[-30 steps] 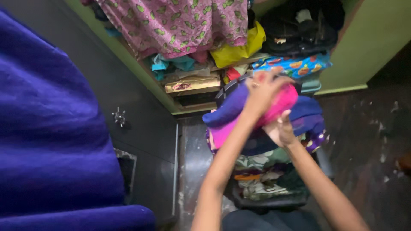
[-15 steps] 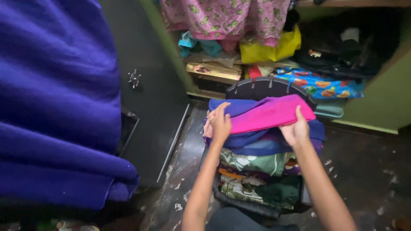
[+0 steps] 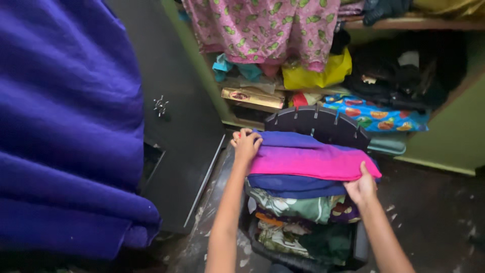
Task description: The person folds a pink dress, a floral garment, and a multicolored cloth by hand, placing them onto a stack on a chair.
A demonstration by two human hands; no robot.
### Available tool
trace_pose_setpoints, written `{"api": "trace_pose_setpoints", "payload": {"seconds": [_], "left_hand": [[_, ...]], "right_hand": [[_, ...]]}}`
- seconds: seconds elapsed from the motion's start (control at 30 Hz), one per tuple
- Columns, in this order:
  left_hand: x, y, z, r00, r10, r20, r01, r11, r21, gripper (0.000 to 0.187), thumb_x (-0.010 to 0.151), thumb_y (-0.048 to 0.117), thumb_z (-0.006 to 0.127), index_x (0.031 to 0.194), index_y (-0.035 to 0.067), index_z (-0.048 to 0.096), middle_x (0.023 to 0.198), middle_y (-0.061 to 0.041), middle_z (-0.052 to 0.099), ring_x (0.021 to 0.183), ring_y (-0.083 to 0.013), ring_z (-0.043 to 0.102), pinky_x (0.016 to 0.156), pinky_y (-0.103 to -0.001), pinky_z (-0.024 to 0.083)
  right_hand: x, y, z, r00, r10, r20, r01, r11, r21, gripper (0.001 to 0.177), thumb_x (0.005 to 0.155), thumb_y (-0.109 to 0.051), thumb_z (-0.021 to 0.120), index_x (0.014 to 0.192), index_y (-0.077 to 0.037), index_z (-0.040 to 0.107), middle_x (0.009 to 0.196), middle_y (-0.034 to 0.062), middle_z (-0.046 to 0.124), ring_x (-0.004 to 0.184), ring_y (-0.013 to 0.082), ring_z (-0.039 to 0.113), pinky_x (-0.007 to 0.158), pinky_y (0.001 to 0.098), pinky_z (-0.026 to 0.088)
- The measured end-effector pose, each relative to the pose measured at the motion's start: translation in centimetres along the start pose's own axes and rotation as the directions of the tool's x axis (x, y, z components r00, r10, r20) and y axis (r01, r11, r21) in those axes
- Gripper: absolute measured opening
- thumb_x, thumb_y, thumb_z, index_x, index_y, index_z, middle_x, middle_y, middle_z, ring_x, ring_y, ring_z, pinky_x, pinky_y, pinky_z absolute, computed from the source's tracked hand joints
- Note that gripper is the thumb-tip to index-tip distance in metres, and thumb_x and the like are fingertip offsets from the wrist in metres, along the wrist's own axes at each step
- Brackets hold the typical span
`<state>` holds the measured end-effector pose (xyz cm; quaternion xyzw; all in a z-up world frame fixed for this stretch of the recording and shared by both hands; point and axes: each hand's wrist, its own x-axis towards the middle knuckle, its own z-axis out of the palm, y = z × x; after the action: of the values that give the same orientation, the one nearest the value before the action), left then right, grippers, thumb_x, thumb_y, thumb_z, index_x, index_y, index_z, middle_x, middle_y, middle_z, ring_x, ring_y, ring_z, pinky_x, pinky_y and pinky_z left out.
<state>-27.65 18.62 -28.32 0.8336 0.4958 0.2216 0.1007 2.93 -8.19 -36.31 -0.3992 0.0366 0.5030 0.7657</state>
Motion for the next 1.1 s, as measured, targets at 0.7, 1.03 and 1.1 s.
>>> {"api": "trace_pose_setpoints", "payload": {"seconds": [0.7,1.03,1.1], "left_hand": [[1.5,3.0,2.4,0.986,-0.132,-0.101,0.127,0.991,-0.051,0.057,0.084,0.047,0.076,0.125,0.014,0.056,0.12,-0.018,0.054,0.116,-0.0408,0.048,0.096,-0.058,0.04],[0.9,1.3,3.2,0.957,-0.187,0.221,0.223,0.963,-0.152,0.08,0.077,0.04,0.08,0.131,0.001,0.036,0.103,-0.027,0.068,0.095,-0.0472,0.068,0.084,-0.051,0.054],[1.4,1.0,4.0,0.978,-0.054,0.201,0.128,0.917,-0.378,0.077,0.077,0.028,0.077,0.134,0.004,0.031,0.099,-0.028,0.069,0.094,-0.0443,0.071,0.085,-0.047,0.056]], "right_hand": [[-2.8,-0.1,-4.4,0.633,-0.33,-0.7,0.015,0.909,-0.416,0.056,0.09,-0.024,0.068,0.14,-0.016,0.045,0.137,0.0188,0.04,0.127,0.0323,0.042,0.105,0.0481,0.037],[-10.6,14.1,20.5,0.717,-0.277,0.64,0.537,-0.366,-0.76,0.095,0.078,-0.051,0.078,0.143,0.008,0.041,0.133,0.0315,0.046,0.121,0.0455,0.044,0.1,0.0552,0.036],[-11.6,15.6,22.0,0.662,-0.357,0.659,0.471,-0.486,-0.736,0.104,0.068,-0.052,0.079,0.145,0.005,0.038,0.137,0.0342,0.042,0.125,0.0489,0.042,0.099,0.0588,0.034]]}}
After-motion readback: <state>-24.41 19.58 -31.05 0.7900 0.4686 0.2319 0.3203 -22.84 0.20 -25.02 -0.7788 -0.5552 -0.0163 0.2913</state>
